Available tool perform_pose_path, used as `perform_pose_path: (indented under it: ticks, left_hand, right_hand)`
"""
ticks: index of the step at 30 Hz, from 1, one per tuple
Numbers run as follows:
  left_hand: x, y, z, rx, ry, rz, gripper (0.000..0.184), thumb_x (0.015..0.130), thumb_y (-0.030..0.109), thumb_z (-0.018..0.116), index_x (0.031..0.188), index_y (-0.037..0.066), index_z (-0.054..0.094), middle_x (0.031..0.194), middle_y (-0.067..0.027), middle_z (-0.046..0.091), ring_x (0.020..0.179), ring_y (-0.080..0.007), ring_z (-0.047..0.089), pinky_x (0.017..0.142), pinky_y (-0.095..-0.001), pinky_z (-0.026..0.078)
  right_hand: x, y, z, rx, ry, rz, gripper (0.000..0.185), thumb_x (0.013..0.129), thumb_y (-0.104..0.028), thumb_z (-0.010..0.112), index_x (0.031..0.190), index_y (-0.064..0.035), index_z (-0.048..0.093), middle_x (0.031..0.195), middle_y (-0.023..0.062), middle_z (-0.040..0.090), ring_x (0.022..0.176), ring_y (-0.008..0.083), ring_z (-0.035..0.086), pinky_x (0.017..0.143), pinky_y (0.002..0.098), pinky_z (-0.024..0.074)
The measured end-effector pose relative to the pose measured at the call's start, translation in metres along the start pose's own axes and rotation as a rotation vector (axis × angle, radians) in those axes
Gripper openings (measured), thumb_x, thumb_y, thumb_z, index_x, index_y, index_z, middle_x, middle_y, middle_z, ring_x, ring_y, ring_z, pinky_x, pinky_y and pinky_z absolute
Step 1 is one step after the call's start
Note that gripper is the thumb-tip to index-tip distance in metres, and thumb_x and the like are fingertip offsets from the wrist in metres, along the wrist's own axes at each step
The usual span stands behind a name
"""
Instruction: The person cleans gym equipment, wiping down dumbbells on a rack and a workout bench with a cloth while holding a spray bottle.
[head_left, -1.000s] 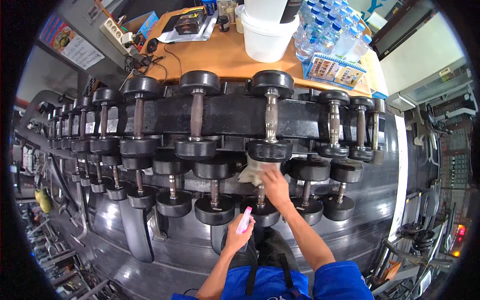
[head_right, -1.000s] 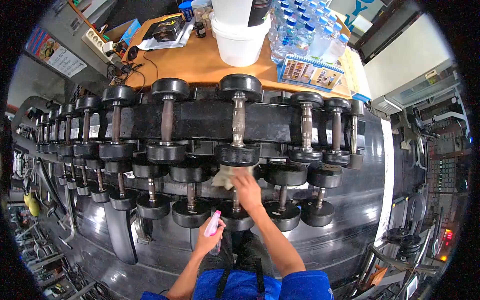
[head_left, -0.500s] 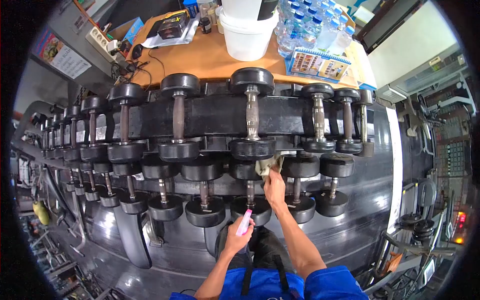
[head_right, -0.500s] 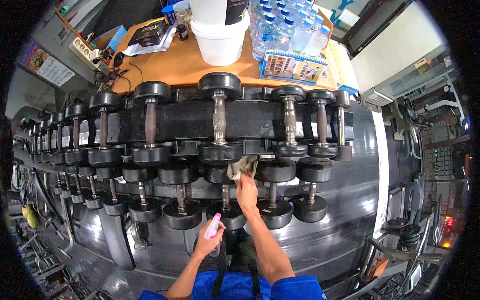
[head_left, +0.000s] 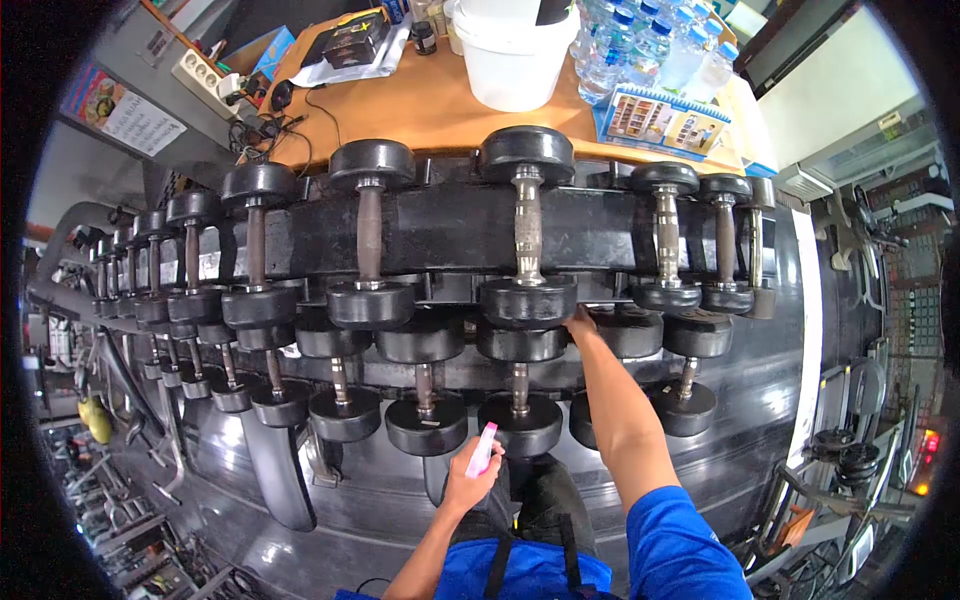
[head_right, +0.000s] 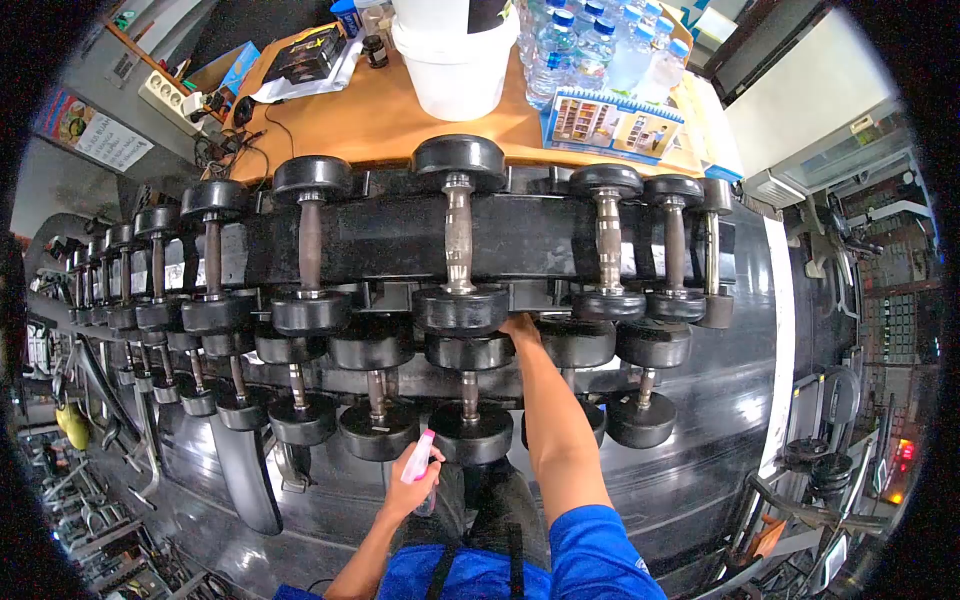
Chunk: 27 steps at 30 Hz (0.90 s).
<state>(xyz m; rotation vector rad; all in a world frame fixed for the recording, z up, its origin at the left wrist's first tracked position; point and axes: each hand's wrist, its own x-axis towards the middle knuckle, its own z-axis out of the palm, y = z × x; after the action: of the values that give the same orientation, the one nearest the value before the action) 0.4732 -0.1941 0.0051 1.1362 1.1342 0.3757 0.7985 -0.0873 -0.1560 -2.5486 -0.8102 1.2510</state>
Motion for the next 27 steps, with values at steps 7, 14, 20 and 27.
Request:
perform_pose_path:
  ticks: [7, 14, 20, 27]
  left_hand:
    - [0.021, -0.010, -0.006, 0.118, 0.005, 0.054, 0.014, 0.085, -0.001, 0.065, 0.097, 0.007, 0.062, 0.078, -0.0022, 0.064, 0.062, -0.0082, 0.058, 0.056, -0.0276, 0.047]
    - [0.028, -0.005, -0.006, 0.117, -0.006, 0.035, 0.016, 0.084, 0.000, 0.066, 0.098, 0.007, 0.063, 0.081, -0.0046, 0.066, 0.065, -0.0110, 0.060, 0.060, -0.0288, 0.048]
    - [0.023, 0.000, -0.012, 0.143, 0.010, 0.067, 0.016, 0.083, -0.001, 0.066, 0.097, 0.007, 0.063, 0.083, -0.0055, 0.067, 0.065, -0.0118, 0.061, 0.059, -0.0291, 0.048]
    - [0.017, -0.011, -0.009, 0.192, 0.017, 0.123, 0.015, 0.083, 0.000, 0.066, 0.097, 0.006, 0.063, 0.083, -0.0064, 0.066, 0.067, -0.0143, 0.062, 0.062, -0.0299, 0.049]
  right_hand:
    - [-0.002, 0.017, -0.044, 0.053, -0.138, 0.069, 0.050, 0.078, -0.044, 0.067, 0.116, -0.0105, 0.065, 0.114, 0.0182, 0.067, 0.112, 0.0341, 0.062, 0.091, 0.0429, 0.0499]
    - [0.011, 0.023, -0.010, -0.061, -0.052, -0.007, 0.040, 0.080, -0.034, 0.063, 0.111, -0.0094, 0.065, 0.109, 0.0182, 0.067, 0.107, 0.0342, 0.063, 0.087, 0.0430, 0.0513]
    - [0.022, -0.030, 0.021, -0.208, 0.031, -0.362, 0.032, 0.082, -0.026, 0.060, 0.107, -0.0084, 0.065, 0.105, 0.0183, 0.067, 0.102, 0.0343, 0.064, 0.083, 0.0430, 0.0525]
    - [-0.014, -0.075, 0.013, -0.189, 0.133, -0.887, 0.023, 0.084, -0.016, 0.056, 0.103, -0.0072, 0.065, 0.100, 0.0183, 0.066, 0.097, 0.0344, 0.065, 0.079, 0.0430, 0.0540]
